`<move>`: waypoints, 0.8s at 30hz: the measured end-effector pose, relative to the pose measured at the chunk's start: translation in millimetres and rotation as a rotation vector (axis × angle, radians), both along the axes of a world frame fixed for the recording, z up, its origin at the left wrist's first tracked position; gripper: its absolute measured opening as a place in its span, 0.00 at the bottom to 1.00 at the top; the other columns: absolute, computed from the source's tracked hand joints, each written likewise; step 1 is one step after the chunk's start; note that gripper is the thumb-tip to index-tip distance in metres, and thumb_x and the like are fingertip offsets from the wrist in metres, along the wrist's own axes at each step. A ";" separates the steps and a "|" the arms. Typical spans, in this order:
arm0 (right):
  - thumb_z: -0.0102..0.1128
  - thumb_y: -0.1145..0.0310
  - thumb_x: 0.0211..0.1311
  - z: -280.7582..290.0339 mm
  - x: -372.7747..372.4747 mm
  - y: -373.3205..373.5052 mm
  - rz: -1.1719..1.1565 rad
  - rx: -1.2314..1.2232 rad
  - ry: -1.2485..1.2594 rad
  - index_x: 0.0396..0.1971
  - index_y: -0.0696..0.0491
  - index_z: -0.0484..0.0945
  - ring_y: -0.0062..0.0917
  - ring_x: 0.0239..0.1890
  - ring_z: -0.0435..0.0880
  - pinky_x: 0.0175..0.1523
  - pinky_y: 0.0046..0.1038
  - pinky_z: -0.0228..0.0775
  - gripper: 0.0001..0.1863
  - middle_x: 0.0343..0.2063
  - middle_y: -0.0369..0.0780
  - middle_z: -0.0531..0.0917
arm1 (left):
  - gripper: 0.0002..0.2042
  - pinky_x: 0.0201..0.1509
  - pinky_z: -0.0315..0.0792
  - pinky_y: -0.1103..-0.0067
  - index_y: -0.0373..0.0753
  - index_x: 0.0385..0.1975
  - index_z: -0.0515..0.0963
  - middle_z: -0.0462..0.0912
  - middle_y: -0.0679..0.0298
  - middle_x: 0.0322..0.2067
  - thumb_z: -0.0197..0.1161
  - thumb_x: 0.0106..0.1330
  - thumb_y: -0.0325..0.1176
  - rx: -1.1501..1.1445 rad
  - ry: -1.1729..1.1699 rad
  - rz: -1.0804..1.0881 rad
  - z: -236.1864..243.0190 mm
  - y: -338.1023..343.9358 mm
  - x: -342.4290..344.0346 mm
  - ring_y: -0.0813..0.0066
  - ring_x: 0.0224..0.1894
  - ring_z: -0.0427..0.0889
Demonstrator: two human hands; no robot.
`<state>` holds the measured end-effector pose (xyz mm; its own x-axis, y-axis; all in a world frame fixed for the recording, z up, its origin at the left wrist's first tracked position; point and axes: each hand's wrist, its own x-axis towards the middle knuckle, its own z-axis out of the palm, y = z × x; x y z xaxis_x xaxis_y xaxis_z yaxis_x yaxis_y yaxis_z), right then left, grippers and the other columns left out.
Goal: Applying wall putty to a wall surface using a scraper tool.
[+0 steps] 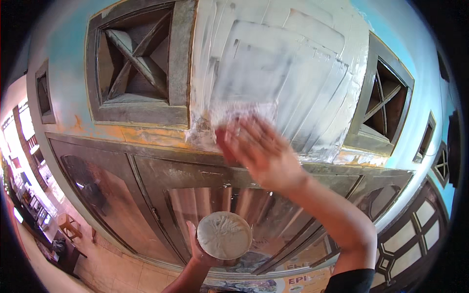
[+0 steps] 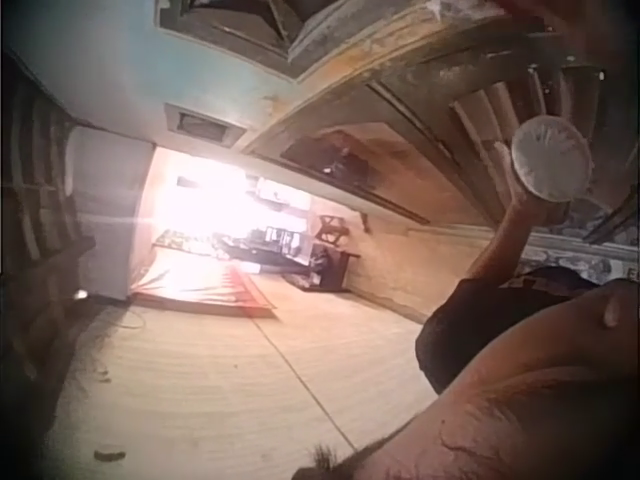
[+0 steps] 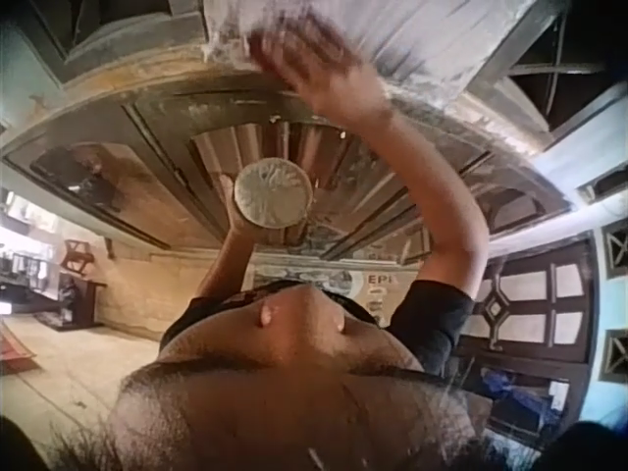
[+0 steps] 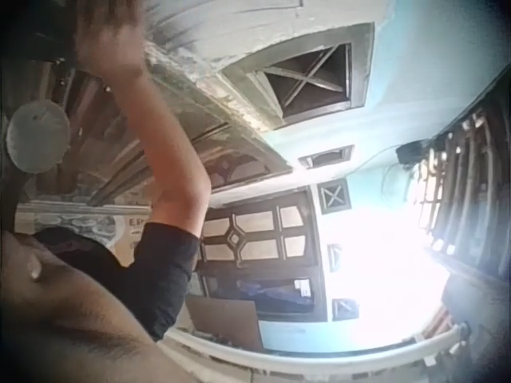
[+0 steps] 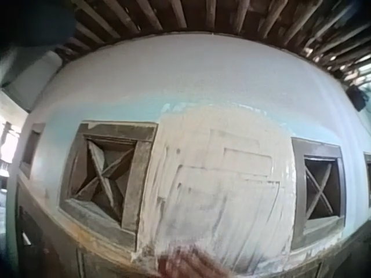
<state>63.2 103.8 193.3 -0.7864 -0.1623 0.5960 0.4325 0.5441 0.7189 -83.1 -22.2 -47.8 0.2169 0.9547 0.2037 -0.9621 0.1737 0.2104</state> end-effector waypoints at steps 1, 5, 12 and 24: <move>0.58 0.65 0.54 -24.9 5.1 -7.3 -0.039 -0.010 -0.075 0.59 0.59 0.76 0.39 0.67 0.74 0.75 0.46 0.60 0.30 0.61 0.46 0.78 | 0.55 0.68 0.63 0.44 0.42 0.72 0.62 0.65 0.53 0.70 0.31 0.58 0.85 -0.072 0.393 0.201 1.9 -1.7 0.5 0.43 0.70 0.66; 0.58 0.65 0.54 -53.9 18.2 -35.1 0.009 -0.172 -0.118 0.60 0.57 0.76 0.38 0.67 0.74 0.74 0.46 0.61 0.31 0.61 0.44 0.78 | 0.54 0.70 0.63 0.46 0.42 0.71 0.63 0.66 0.53 0.70 0.30 0.59 0.84 -0.030 0.498 0.215 4.3 -2.3 -0.4 0.45 0.70 0.66; 0.55 0.84 0.57 113.1 79.7 8.2 -0.032 0.214 0.382 0.64 0.54 0.74 0.42 0.66 0.74 0.70 0.43 0.66 0.31 0.61 0.45 0.79 | 0.54 0.68 0.62 0.43 0.42 0.71 0.63 0.66 0.53 0.70 0.32 0.59 0.84 -0.011 0.284 0.082 -16.0 8.4 7.1 0.44 0.70 0.66; 0.57 0.74 0.57 -80.5 106.5 -42.2 -0.187 -0.359 0.024 0.63 0.56 0.73 0.41 0.70 0.70 0.75 0.48 0.58 0.30 0.68 0.46 0.71 | 0.51 0.69 0.66 0.47 0.38 0.69 0.66 0.71 0.49 0.67 0.41 0.62 0.80 -0.031 -0.110 -0.076 -31.3 16.7 24.3 0.45 0.67 0.71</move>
